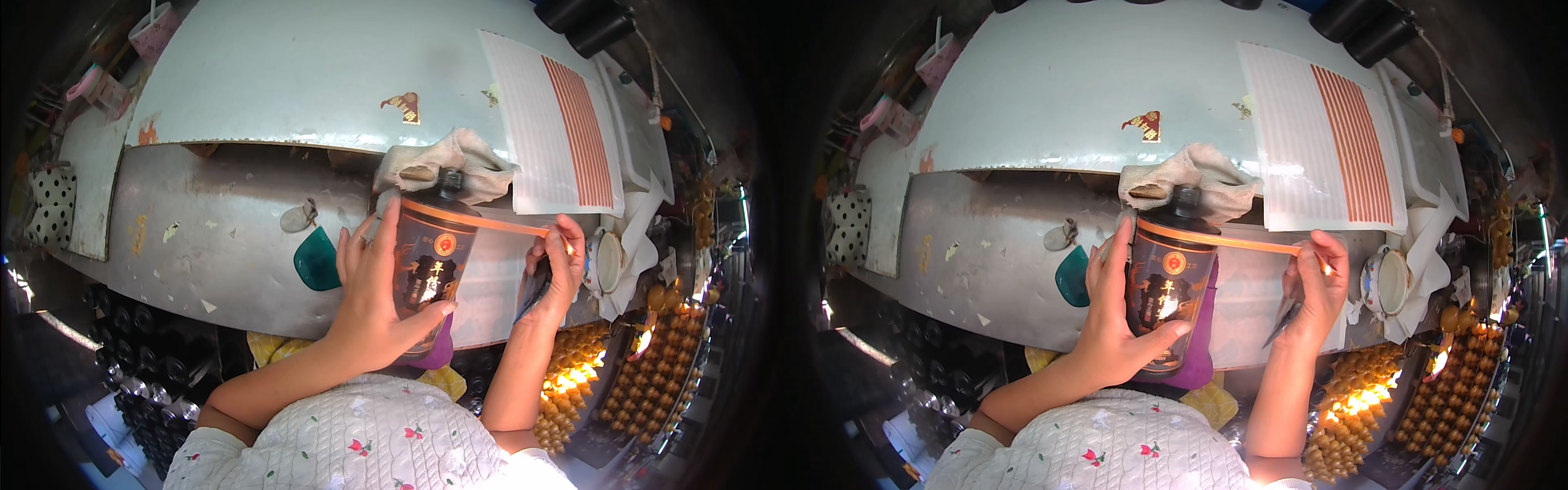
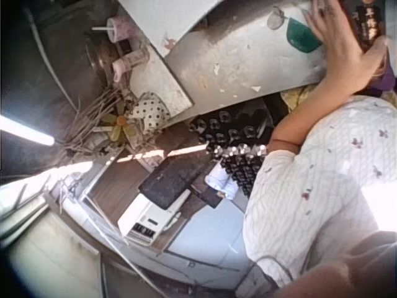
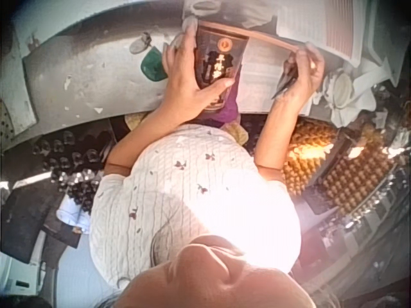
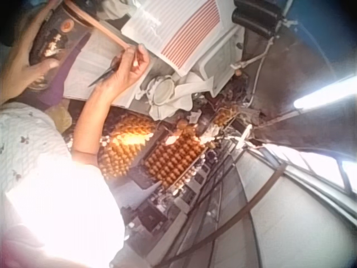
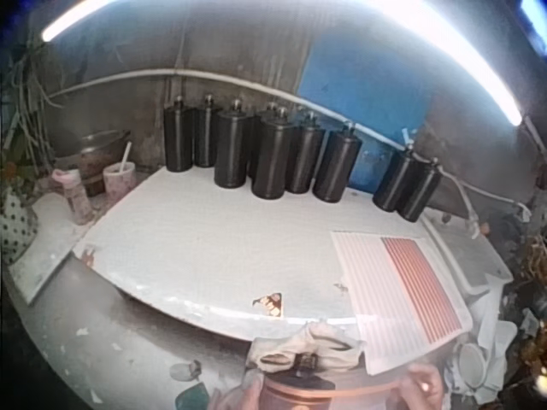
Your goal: The person applies decorative paper labels to cylindrical black containers. They hold the container in one hand and use a small blue tool to smooth the label onto the surface, ensuring it adheres properly. The person handles the containers one at a time, rotating them to apply the labels and occasionally placing them on a nearby surface.
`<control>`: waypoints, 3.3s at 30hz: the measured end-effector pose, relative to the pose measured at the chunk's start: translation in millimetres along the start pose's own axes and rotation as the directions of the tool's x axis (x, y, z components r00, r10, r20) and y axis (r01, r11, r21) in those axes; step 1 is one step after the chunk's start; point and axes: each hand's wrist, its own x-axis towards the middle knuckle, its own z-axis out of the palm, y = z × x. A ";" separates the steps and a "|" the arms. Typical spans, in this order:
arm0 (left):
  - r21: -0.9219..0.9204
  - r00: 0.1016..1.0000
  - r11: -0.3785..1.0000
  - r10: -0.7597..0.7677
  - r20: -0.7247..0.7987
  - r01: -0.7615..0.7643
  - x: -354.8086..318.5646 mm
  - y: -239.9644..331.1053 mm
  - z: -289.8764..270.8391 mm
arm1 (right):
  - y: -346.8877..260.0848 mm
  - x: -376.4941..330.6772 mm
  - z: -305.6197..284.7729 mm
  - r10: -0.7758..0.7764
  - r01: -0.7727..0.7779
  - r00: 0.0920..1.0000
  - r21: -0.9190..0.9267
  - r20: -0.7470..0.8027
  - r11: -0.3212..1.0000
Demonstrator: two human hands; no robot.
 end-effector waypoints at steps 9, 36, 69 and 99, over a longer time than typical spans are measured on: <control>0.324 0.993 0.938 0.115 0.036 -0.120 -2.4 15.9 -3.1 | -6.0 -4.7 0.8 0.031 -0.031 1.000 0.026 -0.002 0.999; 0.655 0.957 0.705 0.128 0.261 -0.273 14.5 58.7 8.7 | 2.4 -11.0 -5.7 0.092 -0.103 0.993 0.163 0.076 0.981; 0.813 0.954 0.502 0.120 0.274 -0.297 16.9 62.1 9.3 | 22.4 -4.5 -4.7 0.151 -0.164 0.986 0.208 0.077 0.964; 0.106 0.993 0.994 -0.035 0.114 0.022 2.5 16.0 -2.8 | -18.4 -29.5 27.4 -0.212 0.158 0.949 0.231 0.231 0.960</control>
